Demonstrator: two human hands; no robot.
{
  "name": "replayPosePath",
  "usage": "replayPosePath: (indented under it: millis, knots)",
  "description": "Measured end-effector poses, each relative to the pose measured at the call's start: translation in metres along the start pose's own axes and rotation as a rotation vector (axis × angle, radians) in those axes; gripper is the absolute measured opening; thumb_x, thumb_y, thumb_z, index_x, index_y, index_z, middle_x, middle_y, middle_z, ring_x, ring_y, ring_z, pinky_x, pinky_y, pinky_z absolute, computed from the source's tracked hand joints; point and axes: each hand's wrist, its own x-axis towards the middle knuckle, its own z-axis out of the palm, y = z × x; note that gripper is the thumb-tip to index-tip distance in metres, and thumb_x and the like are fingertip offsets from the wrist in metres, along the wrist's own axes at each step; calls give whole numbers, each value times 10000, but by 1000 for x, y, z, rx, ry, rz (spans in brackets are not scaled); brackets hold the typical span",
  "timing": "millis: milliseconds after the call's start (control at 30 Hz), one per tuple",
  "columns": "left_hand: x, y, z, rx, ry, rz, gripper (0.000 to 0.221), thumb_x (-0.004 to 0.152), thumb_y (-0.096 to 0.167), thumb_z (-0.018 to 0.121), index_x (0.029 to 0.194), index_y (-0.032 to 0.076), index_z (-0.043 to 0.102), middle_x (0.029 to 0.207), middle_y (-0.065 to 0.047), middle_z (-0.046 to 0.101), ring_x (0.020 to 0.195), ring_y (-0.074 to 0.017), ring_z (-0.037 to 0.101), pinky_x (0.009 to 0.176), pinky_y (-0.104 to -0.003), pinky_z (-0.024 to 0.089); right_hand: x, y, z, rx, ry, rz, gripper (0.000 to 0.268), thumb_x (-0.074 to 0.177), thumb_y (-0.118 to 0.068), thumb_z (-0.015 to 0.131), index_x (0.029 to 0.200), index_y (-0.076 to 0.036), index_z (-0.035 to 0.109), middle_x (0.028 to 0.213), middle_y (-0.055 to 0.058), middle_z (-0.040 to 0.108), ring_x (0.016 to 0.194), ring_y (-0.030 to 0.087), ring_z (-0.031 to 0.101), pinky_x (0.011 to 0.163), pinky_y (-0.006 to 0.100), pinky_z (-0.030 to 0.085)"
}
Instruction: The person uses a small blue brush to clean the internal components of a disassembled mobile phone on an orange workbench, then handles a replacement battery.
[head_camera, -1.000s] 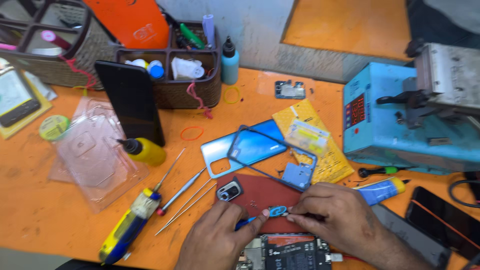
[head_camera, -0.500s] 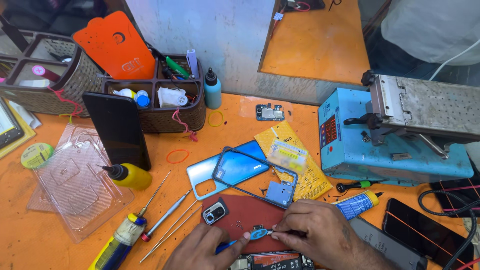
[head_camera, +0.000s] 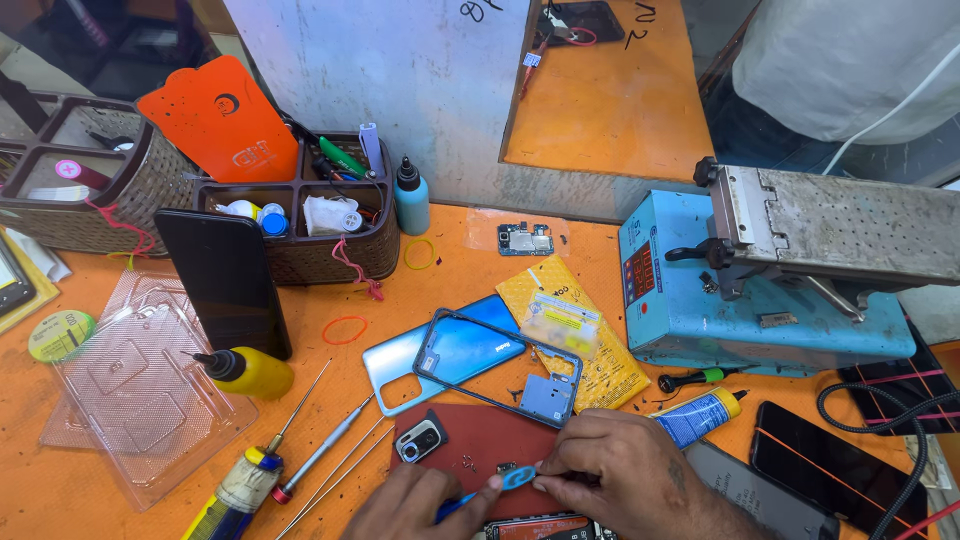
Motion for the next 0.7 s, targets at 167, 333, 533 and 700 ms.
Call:
replayPosePath:
  millis: [167,333,533,700]
  knots:
    - [1,-2,-4,-4,-2,32,333,732,282,772,1058,327,830,743,46,580,736,-123,646,569,-284,561,-1,-1,0,2,27,-26,170,771,-240,884,810,-99,797,792,24,735,783,214,737,654,361,590]
    - [7,-1,-21,-22,-136,67,414,785,239,707,1182,294,811,796,5,563,793,-172,640,628,-314,566,-1,-3,1,-6,61,-25,151,745,-230,880,787,-109,801,779,18,743,744,211,739,623,355,590]
    - [14,16,-43,-96,-188,-57,486,790,206,650,1263,201,763,917,-42,592,898,-252,625,752,-389,556,2,-5,3,-35,103,-58,142,722,-229,871,764,-116,795,772,1,756,711,199,739,590,345,588]
    - [13,6,-65,-100,-269,-120,491,785,164,668,1259,240,772,923,-41,623,919,-252,640,748,-386,542,3,-6,3,-115,130,-150,155,715,-241,865,764,-121,781,774,5,742,705,216,728,583,358,571]
